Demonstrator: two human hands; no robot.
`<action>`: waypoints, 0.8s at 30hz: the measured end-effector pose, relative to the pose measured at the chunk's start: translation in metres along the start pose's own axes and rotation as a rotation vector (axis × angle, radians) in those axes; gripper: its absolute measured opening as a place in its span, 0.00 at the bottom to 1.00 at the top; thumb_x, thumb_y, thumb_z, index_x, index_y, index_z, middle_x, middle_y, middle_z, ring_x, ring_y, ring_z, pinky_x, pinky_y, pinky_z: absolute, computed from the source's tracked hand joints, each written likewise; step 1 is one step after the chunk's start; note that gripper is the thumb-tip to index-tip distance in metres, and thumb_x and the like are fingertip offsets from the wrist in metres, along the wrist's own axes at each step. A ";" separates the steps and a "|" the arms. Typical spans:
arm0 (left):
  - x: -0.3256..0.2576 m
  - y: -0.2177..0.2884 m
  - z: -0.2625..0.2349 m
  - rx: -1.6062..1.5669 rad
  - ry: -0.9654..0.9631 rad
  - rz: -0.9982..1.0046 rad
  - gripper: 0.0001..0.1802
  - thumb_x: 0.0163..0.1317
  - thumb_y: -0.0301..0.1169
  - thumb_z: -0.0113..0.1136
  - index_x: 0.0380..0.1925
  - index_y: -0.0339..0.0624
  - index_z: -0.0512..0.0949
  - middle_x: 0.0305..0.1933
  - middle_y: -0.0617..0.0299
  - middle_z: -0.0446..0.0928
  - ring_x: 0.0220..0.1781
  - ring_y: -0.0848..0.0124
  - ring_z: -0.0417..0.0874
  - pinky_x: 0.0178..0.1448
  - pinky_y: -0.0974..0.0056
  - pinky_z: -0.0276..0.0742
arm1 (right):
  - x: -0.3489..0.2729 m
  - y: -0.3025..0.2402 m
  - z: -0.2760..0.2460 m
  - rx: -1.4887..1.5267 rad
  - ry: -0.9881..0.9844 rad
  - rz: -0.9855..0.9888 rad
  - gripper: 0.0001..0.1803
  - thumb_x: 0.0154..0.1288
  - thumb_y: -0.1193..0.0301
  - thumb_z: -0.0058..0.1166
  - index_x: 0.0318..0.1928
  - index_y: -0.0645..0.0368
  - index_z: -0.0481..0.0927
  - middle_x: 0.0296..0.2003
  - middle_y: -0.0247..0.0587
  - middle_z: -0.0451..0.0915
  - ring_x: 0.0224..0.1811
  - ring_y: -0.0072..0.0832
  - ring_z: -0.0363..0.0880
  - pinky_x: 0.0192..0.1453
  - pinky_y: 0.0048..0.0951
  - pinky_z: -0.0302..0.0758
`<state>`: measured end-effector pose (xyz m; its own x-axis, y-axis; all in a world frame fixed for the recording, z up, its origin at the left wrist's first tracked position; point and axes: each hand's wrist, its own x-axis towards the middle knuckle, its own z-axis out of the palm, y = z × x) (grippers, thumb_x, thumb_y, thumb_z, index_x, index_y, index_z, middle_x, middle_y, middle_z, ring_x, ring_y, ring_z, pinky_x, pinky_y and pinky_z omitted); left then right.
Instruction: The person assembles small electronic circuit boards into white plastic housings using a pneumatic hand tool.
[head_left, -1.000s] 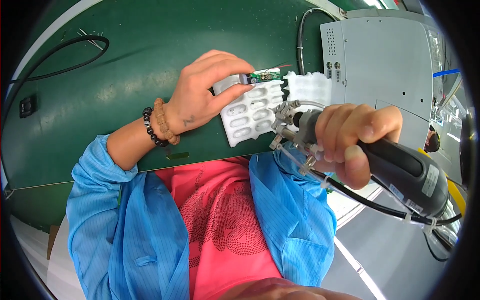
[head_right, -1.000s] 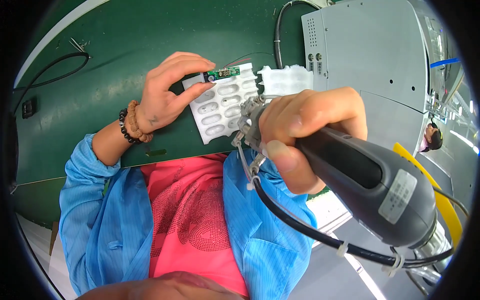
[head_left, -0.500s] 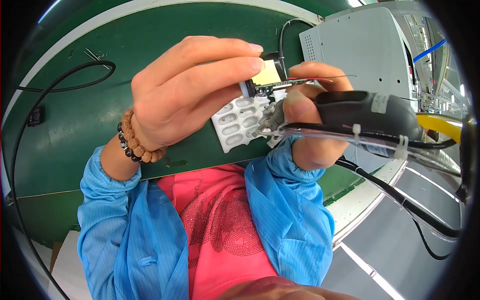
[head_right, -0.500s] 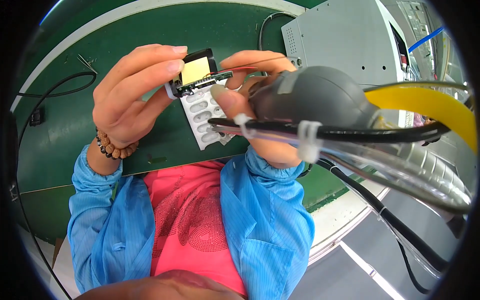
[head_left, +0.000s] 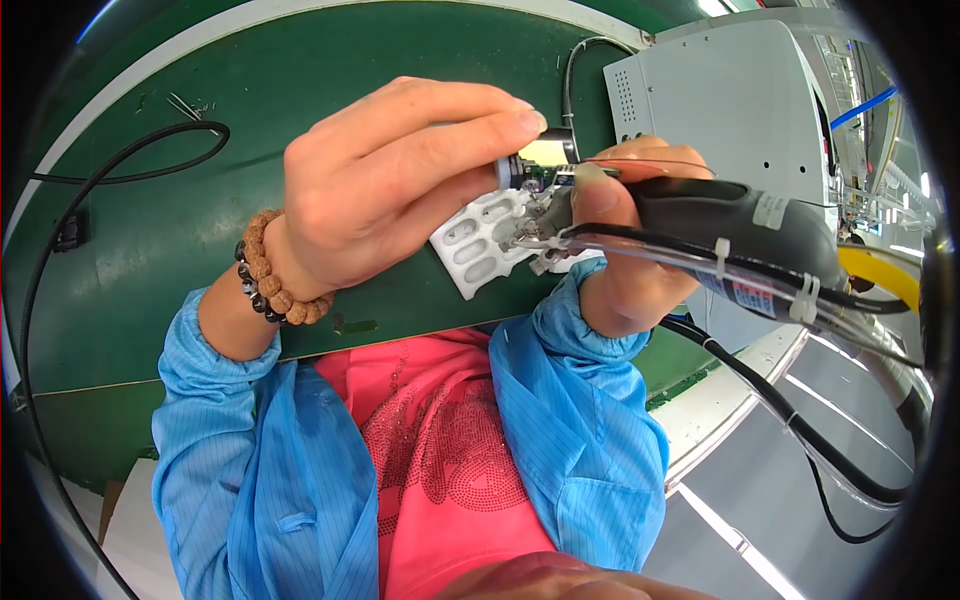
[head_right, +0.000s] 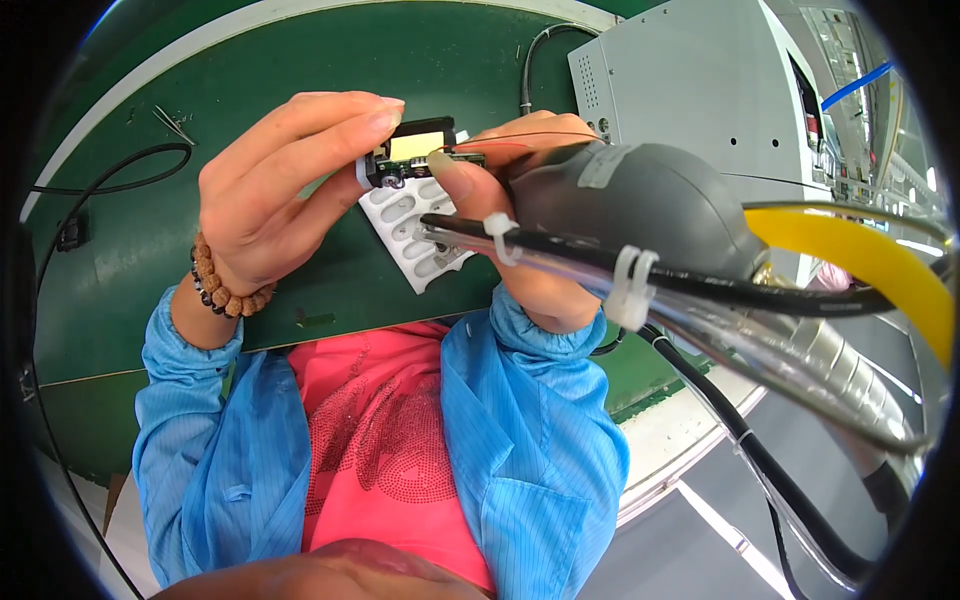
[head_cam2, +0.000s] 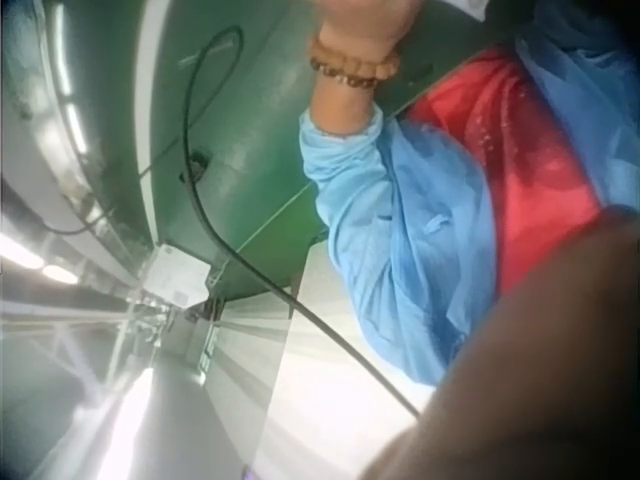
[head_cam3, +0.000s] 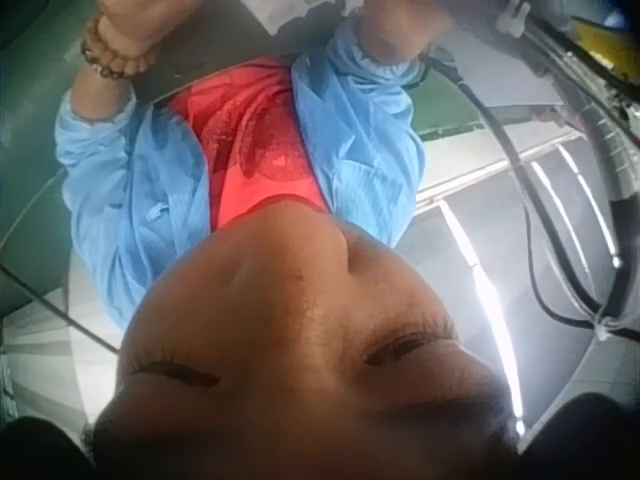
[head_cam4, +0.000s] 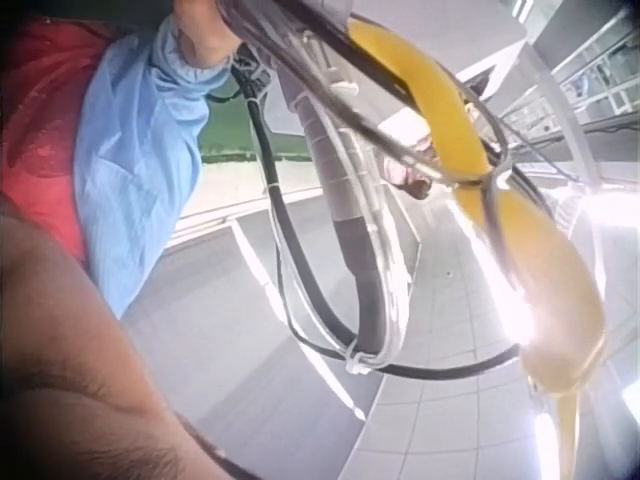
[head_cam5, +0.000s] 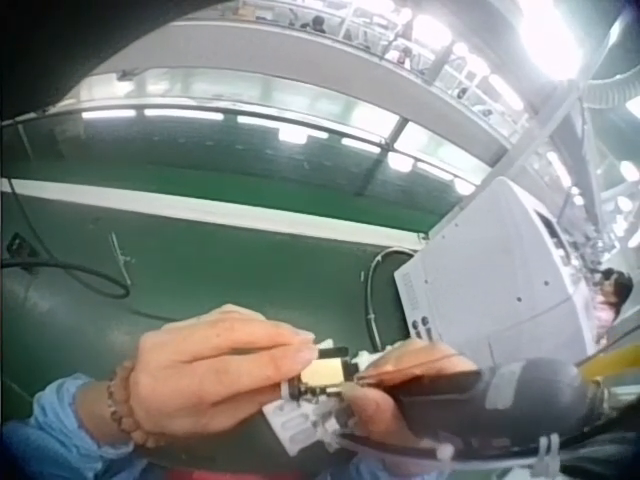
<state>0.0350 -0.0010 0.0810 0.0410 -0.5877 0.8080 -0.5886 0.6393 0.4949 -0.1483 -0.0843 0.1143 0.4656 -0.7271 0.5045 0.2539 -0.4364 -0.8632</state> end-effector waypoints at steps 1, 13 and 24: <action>0.000 -0.001 0.001 0.012 0.042 0.008 0.23 0.45 0.17 0.70 0.46 0.34 0.82 0.45 0.50 0.82 0.41 0.59 0.85 0.41 0.64 0.83 | 0.002 0.002 -0.001 -0.044 -0.038 -0.076 0.14 0.51 0.84 0.69 0.38 0.62 0.80 0.33 0.42 0.81 0.34 0.27 0.80 0.37 0.25 0.75; -0.005 0.001 0.000 -0.137 -0.078 -0.123 0.24 0.50 0.14 0.66 0.50 0.31 0.80 0.50 0.44 0.82 0.51 0.54 0.85 0.53 0.60 0.82 | -0.002 0.005 0.000 -0.089 -0.013 -0.109 0.11 0.51 0.79 0.66 0.32 0.68 0.76 0.28 0.47 0.78 0.26 0.31 0.76 0.33 0.29 0.72; -0.025 -0.018 -0.001 -0.108 -0.076 -0.549 0.18 0.59 0.25 0.68 0.49 0.35 0.79 0.40 0.55 0.84 0.42 0.68 0.85 0.50 0.66 0.80 | 0.004 -0.014 -0.052 0.423 -0.469 -0.053 0.30 0.57 0.57 0.71 0.45 0.62 0.66 0.28 0.41 0.74 0.20 0.23 0.72 0.24 0.25 0.70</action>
<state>0.0453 0.0026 0.0518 0.2573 -0.8801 0.3990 -0.4113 0.2739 0.8694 -0.1944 -0.1088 0.1289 0.7408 -0.3584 0.5681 0.5556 -0.1484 -0.8181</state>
